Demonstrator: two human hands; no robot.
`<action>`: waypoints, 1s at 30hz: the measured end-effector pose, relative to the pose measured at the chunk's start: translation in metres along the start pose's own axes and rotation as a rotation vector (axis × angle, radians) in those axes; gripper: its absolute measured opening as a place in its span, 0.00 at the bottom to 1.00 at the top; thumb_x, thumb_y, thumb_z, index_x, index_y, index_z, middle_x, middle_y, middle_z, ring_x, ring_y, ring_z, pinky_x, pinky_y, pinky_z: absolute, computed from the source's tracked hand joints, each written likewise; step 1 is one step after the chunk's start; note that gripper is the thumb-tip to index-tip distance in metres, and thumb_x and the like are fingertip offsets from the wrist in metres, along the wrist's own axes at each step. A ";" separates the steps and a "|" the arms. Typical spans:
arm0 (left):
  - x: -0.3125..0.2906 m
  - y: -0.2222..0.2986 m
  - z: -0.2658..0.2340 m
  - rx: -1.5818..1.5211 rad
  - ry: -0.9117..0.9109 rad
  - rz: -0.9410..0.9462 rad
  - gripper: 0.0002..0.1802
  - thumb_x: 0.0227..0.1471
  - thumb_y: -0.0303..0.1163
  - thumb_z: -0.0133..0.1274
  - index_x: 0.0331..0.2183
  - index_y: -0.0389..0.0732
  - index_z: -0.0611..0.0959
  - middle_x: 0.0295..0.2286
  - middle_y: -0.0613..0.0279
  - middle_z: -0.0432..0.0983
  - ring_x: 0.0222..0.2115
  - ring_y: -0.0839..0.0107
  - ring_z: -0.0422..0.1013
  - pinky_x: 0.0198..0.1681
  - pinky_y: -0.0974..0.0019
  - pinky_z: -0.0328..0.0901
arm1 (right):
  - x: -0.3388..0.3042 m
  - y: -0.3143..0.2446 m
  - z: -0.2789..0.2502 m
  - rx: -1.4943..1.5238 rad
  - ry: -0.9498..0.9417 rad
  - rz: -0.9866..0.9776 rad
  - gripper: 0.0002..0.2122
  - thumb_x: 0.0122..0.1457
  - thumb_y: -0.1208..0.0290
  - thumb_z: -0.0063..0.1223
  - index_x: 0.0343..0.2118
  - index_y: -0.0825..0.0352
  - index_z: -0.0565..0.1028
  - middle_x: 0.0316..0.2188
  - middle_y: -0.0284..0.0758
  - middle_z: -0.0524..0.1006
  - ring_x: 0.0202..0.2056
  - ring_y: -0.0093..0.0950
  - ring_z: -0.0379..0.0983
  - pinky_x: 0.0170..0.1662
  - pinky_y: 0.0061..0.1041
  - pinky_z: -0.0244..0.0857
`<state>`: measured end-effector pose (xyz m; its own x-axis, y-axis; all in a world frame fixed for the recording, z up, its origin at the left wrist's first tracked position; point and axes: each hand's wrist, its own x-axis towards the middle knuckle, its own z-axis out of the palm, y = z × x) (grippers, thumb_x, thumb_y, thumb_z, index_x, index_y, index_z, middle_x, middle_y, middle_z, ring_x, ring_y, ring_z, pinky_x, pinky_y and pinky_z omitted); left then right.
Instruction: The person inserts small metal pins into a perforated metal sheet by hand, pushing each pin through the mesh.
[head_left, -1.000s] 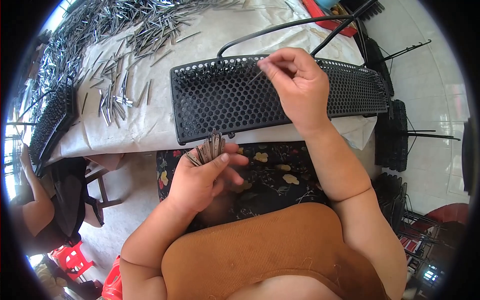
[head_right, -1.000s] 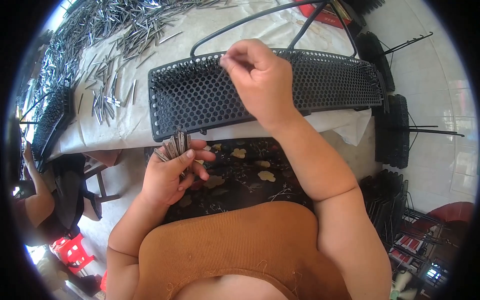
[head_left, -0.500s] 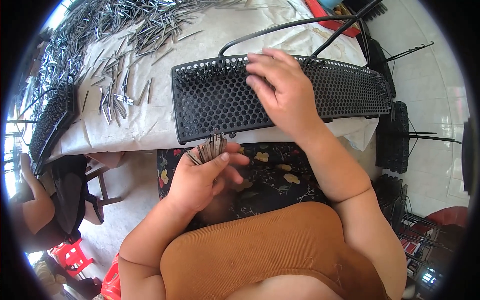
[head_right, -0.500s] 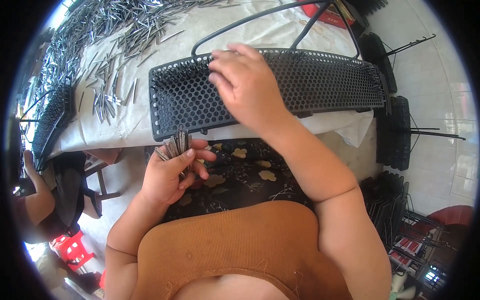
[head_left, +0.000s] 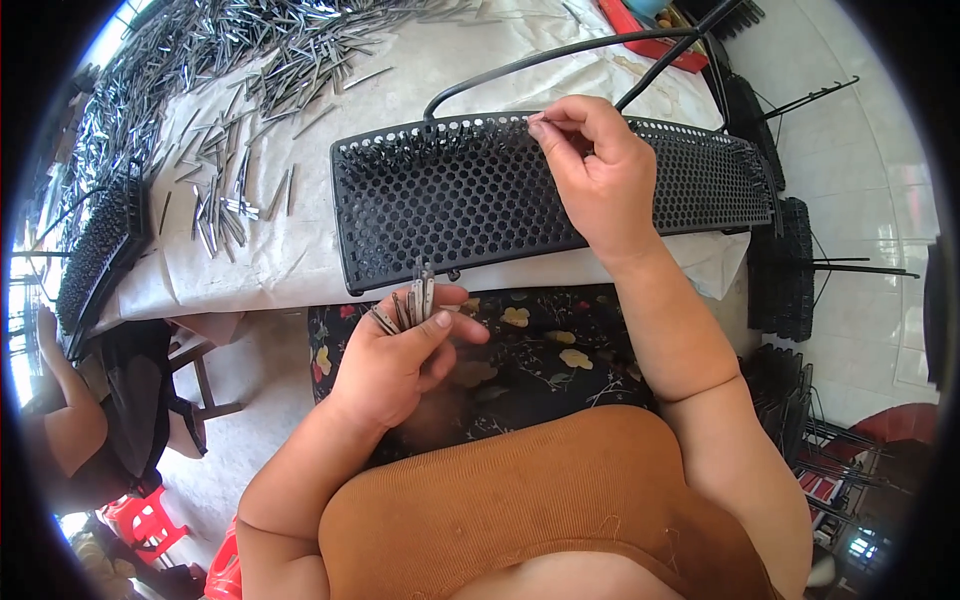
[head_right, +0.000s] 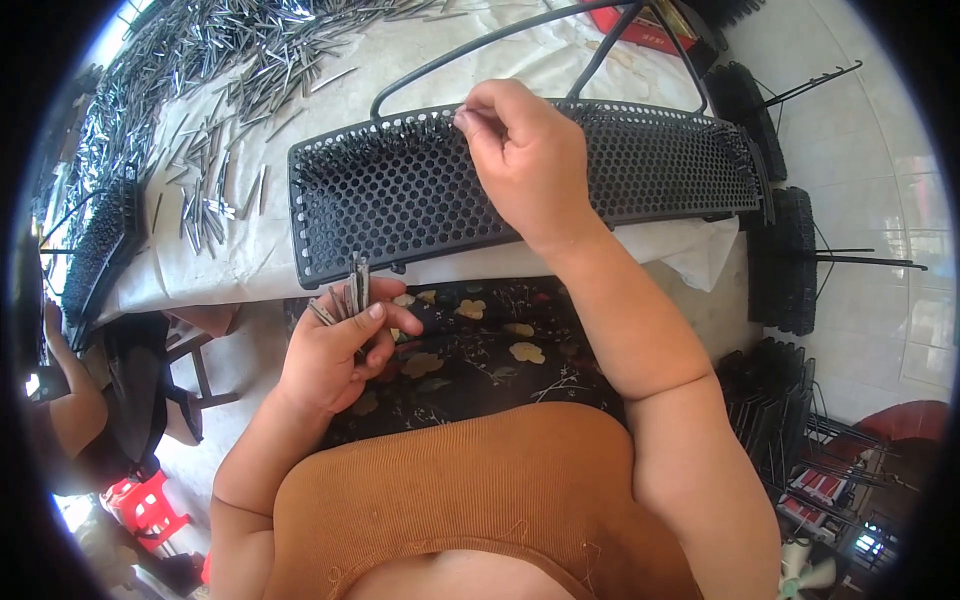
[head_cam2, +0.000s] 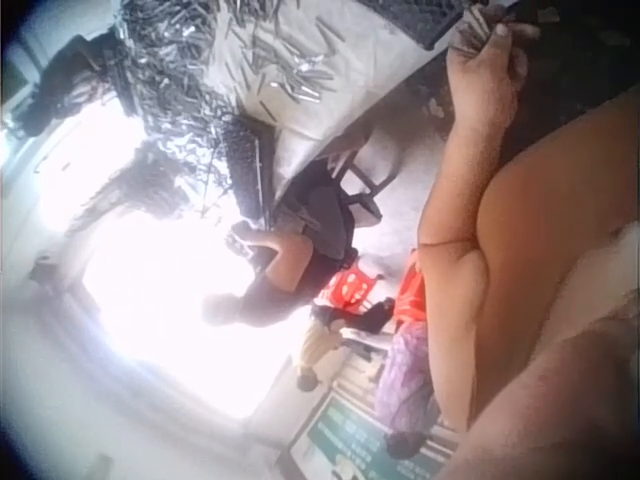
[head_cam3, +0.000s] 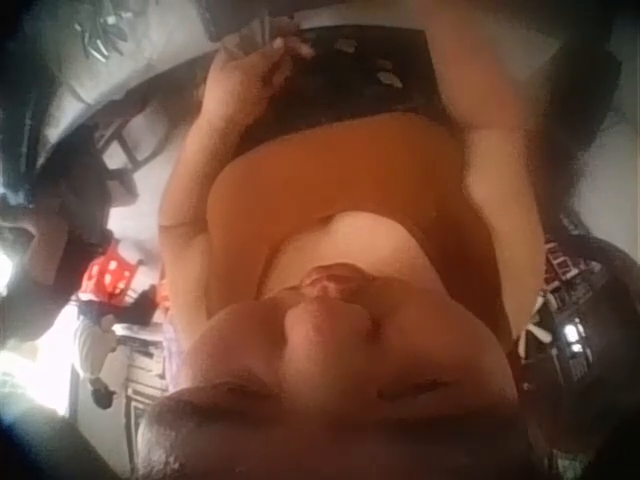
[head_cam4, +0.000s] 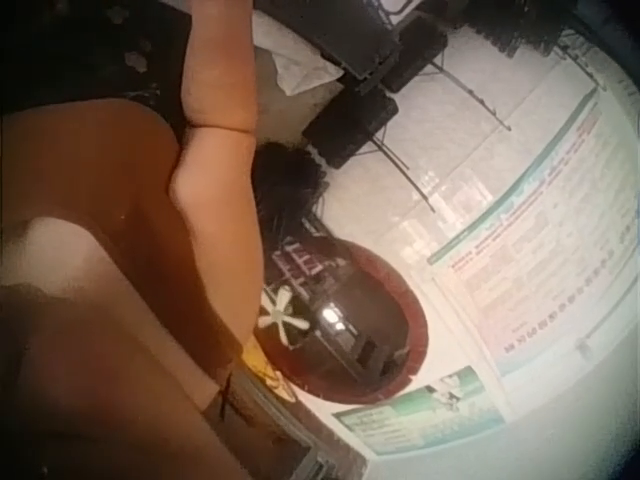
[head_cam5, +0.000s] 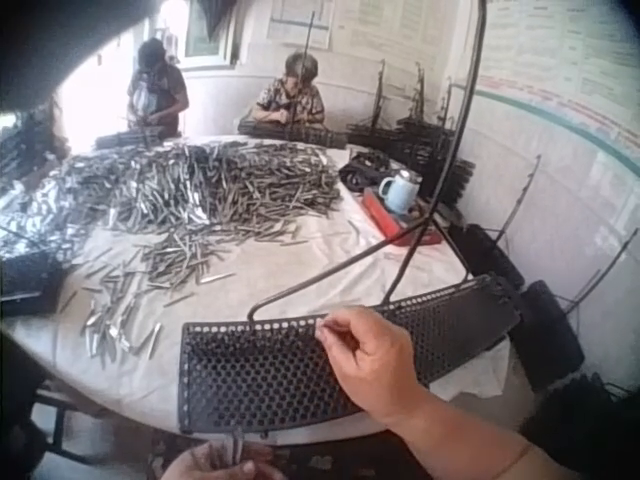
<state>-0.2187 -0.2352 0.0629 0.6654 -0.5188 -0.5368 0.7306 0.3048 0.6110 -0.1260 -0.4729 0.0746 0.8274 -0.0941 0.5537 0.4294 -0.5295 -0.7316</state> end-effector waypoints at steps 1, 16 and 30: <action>0.000 -0.001 -0.002 -0.028 -0.003 -0.007 0.12 0.62 0.26 0.47 0.48 0.37 0.76 0.36 0.52 0.80 0.19 0.79 0.64 0.18 0.79 0.55 | 0.000 0.002 -0.001 -0.129 0.019 -0.104 0.05 0.54 0.77 0.61 0.32 0.66 0.75 0.25 0.35 0.79 0.25 0.31 0.75 0.29 0.28 0.67; -0.001 -0.002 -0.001 -0.148 -0.070 -0.018 0.18 0.64 0.27 0.45 0.54 0.35 0.72 0.35 0.56 0.77 0.22 0.82 0.60 0.19 0.79 0.55 | 0.000 0.010 0.005 -0.430 -0.072 -0.452 0.06 0.49 0.77 0.63 0.30 0.66 0.79 0.31 0.36 0.79 0.32 0.35 0.74 0.38 0.32 0.69; -0.004 0.000 0.006 -0.069 -0.015 0.106 0.10 0.64 0.30 0.46 0.42 0.37 0.78 0.30 0.58 0.78 0.20 0.83 0.56 0.18 0.79 0.51 | -0.046 -0.051 0.004 0.830 -0.556 0.771 0.02 0.59 0.81 0.56 0.35 0.71 0.77 0.35 0.37 0.80 0.30 0.20 0.77 0.31 0.18 0.71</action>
<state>-0.2222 -0.2382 0.0683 0.7376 -0.4923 -0.4622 0.6654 0.4130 0.6219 -0.1848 -0.4386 0.0845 0.9171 0.3314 -0.2216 -0.3011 0.2115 -0.9298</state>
